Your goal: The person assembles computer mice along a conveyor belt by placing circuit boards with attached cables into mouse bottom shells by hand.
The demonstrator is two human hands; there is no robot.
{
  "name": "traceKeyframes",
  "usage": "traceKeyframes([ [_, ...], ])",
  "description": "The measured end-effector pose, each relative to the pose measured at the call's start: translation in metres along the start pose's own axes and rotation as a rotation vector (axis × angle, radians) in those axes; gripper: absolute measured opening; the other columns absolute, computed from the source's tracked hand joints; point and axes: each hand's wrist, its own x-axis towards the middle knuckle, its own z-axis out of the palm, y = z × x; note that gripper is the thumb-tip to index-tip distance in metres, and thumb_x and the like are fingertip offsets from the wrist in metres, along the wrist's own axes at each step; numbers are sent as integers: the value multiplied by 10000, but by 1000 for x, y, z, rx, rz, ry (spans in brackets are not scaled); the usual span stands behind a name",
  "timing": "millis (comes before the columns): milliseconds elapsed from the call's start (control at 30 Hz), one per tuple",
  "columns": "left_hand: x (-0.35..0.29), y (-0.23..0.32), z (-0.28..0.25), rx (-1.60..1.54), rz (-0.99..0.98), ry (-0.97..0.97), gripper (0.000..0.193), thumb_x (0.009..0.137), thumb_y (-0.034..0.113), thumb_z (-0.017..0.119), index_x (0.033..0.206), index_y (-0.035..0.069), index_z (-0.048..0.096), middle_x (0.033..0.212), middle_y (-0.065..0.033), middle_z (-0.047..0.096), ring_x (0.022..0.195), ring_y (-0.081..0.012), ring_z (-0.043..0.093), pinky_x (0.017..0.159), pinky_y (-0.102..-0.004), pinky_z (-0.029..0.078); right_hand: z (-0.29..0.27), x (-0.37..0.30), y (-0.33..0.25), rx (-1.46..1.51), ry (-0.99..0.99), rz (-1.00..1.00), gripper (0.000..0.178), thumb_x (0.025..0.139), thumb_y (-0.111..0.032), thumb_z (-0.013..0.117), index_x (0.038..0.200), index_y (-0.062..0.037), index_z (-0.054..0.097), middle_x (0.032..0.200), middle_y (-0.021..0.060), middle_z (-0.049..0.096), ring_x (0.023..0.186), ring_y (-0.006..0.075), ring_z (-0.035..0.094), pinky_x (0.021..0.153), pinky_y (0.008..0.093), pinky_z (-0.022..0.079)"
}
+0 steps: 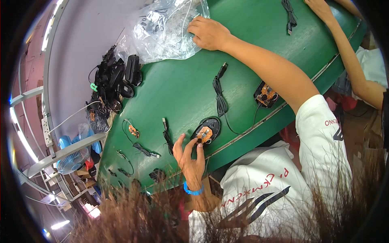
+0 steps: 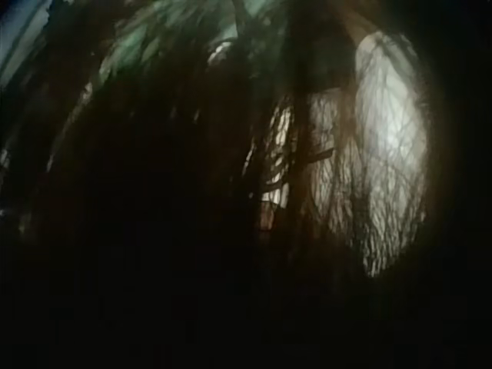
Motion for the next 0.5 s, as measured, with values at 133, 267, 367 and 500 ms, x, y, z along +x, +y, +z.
traceKeyframes([
  [133, 0, 2, -3, -14, -23, 28, 201, 873, 69, 751, 1072, 39, 749, 1348, -190, 617, 1244, -385, 563, 1062, -485, 425, 2, 1, 3, 34, 19, -17, 264, 875, -130, 598, 1118, -53, 668, 1236, 59, 674, 1229, 246, 572, 1039, 392, 509],
  [267, -3, 7, -9, -88, -57, 138, 189, 873, 50, 732, 1060, 26, 748, 1320, -185, 632, 1228, -375, 581, 1053, -479, 441, 0, 5, 1, 40, 35, -15, 282, 873, -127, 598, 1135, -48, 665, 1258, 81, 659, 1253, 273, 565, 1050, 402, 497],
  [367, -14, 3, -15, -154, -37, 218, 185, 859, 28, 719, 1042, 26, 750, 1294, -180, 643, 1221, -372, 590, 1050, -474, 450, 4, 5, 4, -55, 166, -68, 329, 858, -181, 629, 1162, -60, 660, 1292, 112, 642, 1284, 314, 549, 1096, 438, 456],
  [500, -40, -3, -11, -233, 5, 290, 174, 819, 32, 734, 992, 50, 741, 1241, -156, 650, 1204, -383, 584, 1034, -494, 457, -1, 3, -13, -147, 244, -7, 291, 839, -210, 652, 1089, -68, 693, 1174, 142, 649, 1162, 339, 586, 1015, 471, 472],
])
